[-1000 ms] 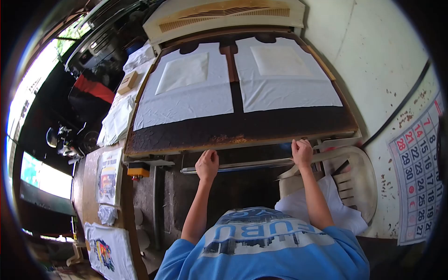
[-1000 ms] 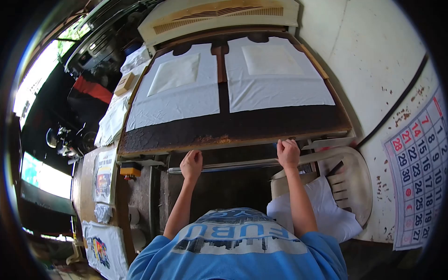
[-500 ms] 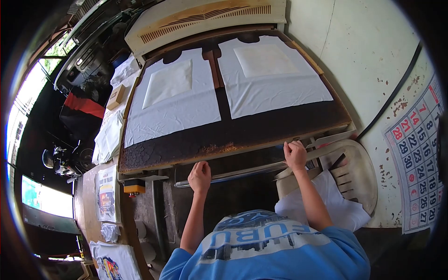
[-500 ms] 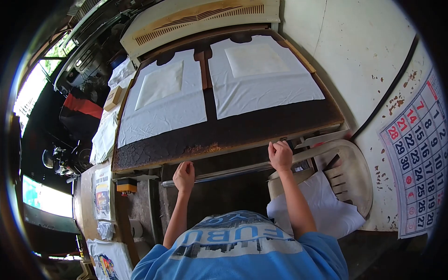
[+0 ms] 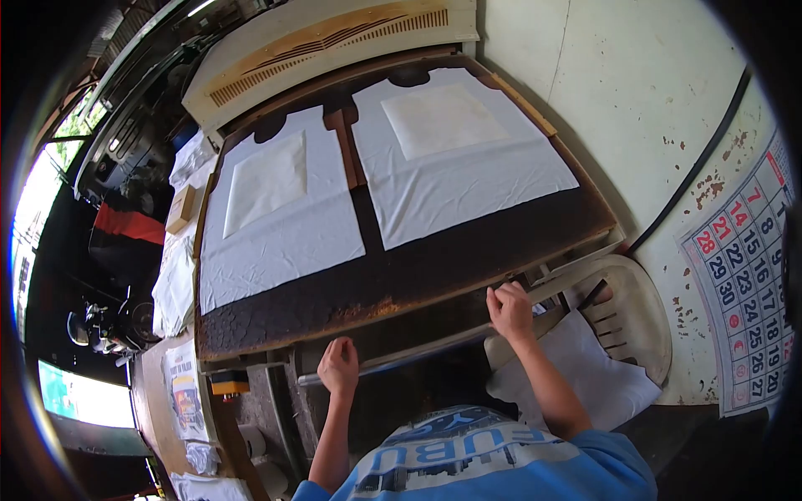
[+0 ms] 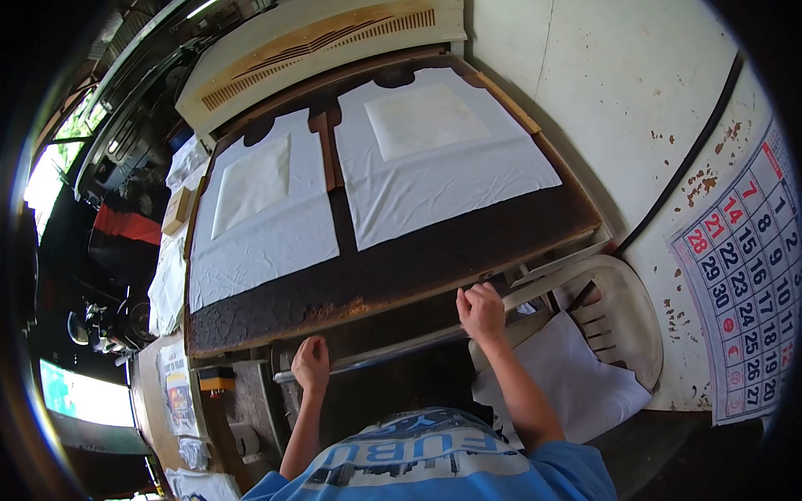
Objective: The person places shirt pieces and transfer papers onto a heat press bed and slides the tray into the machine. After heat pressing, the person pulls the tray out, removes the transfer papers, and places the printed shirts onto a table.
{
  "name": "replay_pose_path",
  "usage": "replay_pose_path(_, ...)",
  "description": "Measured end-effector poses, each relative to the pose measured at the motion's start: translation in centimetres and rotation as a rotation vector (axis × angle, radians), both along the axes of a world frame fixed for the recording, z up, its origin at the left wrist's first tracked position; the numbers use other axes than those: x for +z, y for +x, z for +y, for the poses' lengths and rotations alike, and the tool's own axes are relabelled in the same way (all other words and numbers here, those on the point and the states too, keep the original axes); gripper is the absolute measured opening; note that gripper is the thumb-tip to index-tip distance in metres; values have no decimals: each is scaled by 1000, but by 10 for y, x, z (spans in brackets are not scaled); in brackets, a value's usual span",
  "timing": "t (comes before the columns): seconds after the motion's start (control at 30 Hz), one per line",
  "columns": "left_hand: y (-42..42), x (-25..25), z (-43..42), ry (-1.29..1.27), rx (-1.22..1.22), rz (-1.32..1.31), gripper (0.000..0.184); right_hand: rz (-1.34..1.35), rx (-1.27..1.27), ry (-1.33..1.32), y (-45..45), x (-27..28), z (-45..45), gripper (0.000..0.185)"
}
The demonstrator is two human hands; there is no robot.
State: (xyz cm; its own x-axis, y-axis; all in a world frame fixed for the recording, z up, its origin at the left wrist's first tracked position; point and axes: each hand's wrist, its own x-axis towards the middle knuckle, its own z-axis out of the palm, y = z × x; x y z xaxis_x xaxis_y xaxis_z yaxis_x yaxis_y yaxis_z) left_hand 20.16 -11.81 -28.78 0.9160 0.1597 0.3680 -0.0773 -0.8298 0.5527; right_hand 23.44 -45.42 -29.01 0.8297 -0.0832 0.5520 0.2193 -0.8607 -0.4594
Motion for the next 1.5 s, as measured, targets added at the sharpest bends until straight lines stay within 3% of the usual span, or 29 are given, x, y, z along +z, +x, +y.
replay_pose_path(0.13, 4, -5, 1, 15, 29, 103, 4, 15, 35, 29, 22, 10, -9, 26)
replay_pose_path(0.2, 4, -3, 0, 20, 38, 145, 3, 421, -104, 807, 51, 26, -19, 26)
replay_pose_path(0.27, 5, 0, -1, 36, 43, 183, 3, 202, -103, 459, 108, 30, -50, 25)
replay_pose_path(0.37, 10, 0, -1, 84, 62, 222, 2, 50, -154, 301, 214, 37, -93, 30)
replay_pose_path(0.53, 11, -4, 1, 62, 105, 372, 2, 304, -477, 47, 365, 40, -133, 45)
replay_pose_path(0.63, 13, -7, 2, 134, 86, 311, 3, 475, -620, -1, 411, 40, -137, 50)
replay_pose_path(0.83, 19, 5, -8, 45, 128, 385, 3, 572, -626, -30, 439, 20, -149, 47)
replay_pose_path(0.97, 23, 7, -2, 35, 73, 311, 2, 454, -587, 44, 446, 11, -156, 47)
replay_pose_path(1.03, 28, 9, -2, -45, 118, 296, 3, 180, -367, 343, 450, 13, -153, 26)
replay_pose_path(1.07, 39, 19, -9, -126, 162, 280, 6, 183, -349, 341, 444, 29, -140, 26)
replay_pose_path(1.13, 74, 46, -26, -286, 109, 170, 6, -179, -20, 265, 404, 96, -91, 16)
replay_pose_path(1.2, 114, 76, -48, -727, 45, 150, 12, -324, 219, 107, 352, 148, -40, 14)
replay_pose_path(1.23, 137, 81, -54, -826, -2, 99, 26, -419, 371, 50, 325, 166, -16, 15)
replay_pose_path(1.27, 160, 86, -62, -1103, 0, 164, 47, -511, 524, -3, 297, 174, 5, 16)
replay_pose_path(1.3, 180, 105, -71, -1371, -287, 167, 66, -657, 572, -301, 273, 175, 19, 15)
replay_pose_path(1.37, 203, 133, -85, -1758, -629, 178, 73, -733, 738, -457, 217, 190, 49, 11)
replay_pose_path(1.43, 206, 152, -100, -1762, -797, 63, 69, -736, 844, -488, 183, 186, 60, 9)
replay_pose_path(1.5, 197, 163, -101, -1683, -681, 127, 59, -698, 939, -576, 163, 181, 60, 7)
